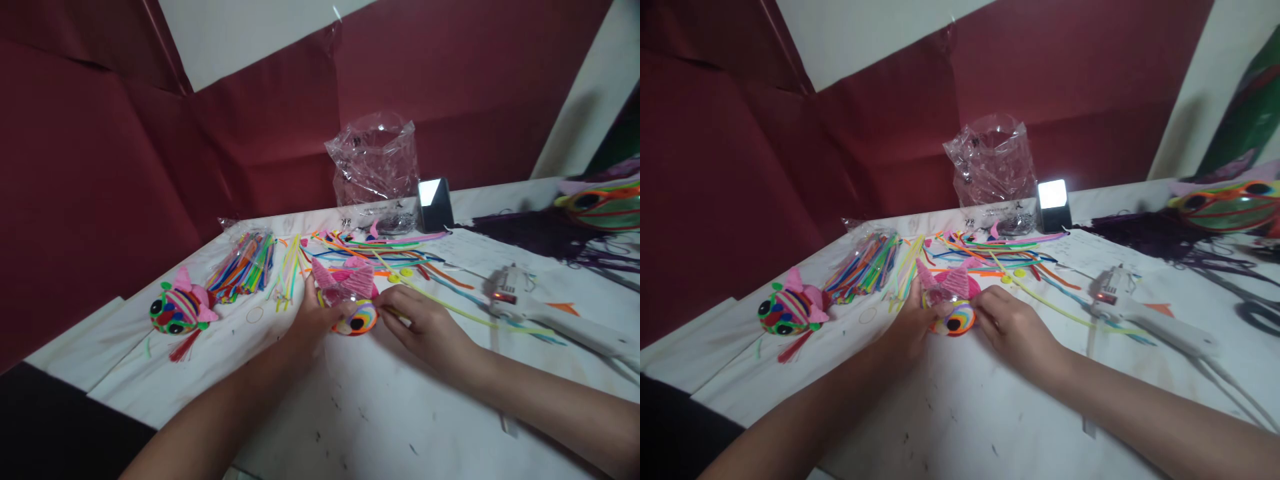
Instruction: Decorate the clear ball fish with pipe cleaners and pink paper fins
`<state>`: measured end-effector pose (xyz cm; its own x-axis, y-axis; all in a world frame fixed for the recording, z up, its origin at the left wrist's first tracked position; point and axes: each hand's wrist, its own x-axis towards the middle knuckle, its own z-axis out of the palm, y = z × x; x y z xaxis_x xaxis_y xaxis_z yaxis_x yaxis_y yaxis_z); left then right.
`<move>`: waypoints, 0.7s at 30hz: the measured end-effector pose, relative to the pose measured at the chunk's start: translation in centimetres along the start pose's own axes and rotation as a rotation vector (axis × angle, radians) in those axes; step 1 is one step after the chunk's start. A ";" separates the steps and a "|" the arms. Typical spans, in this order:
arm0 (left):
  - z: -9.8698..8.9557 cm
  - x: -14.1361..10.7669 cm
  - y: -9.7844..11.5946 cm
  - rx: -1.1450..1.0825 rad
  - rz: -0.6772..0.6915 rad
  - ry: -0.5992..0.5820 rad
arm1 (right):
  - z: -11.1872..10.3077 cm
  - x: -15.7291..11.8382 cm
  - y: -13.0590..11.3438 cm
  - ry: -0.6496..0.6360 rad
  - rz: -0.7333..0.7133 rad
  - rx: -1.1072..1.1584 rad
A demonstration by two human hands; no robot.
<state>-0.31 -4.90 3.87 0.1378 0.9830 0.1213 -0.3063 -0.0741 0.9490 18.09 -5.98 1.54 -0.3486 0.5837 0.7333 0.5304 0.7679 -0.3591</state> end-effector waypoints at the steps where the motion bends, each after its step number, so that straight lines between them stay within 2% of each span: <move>1: 0.0 0.0 0.0 0.005 -0.004 0.001 | 0.0 0.0 0.0 0.011 -0.001 0.004; 13: -1.0 0.6 -0.7 0.004 -0.013 -0.067 | 0.0 0.3 0.0 0.038 0.046 0.035; 18: -1.1 0.5 -1.0 0.030 -0.003 -0.061 | -0.1 0.3 0.1 0.059 0.061 0.044; 21: -1.2 0.5 -1.1 0.035 -0.022 -0.003 | -0.1 0.4 0.3 0.067 0.114 0.049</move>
<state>-1.01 -4.08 2.57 0.1468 0.9840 0.1013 -0.2703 -0.0586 0.9610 18.21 -5.53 1.74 -0.2351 0.6502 0.7225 0.5248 0.7106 -0.4687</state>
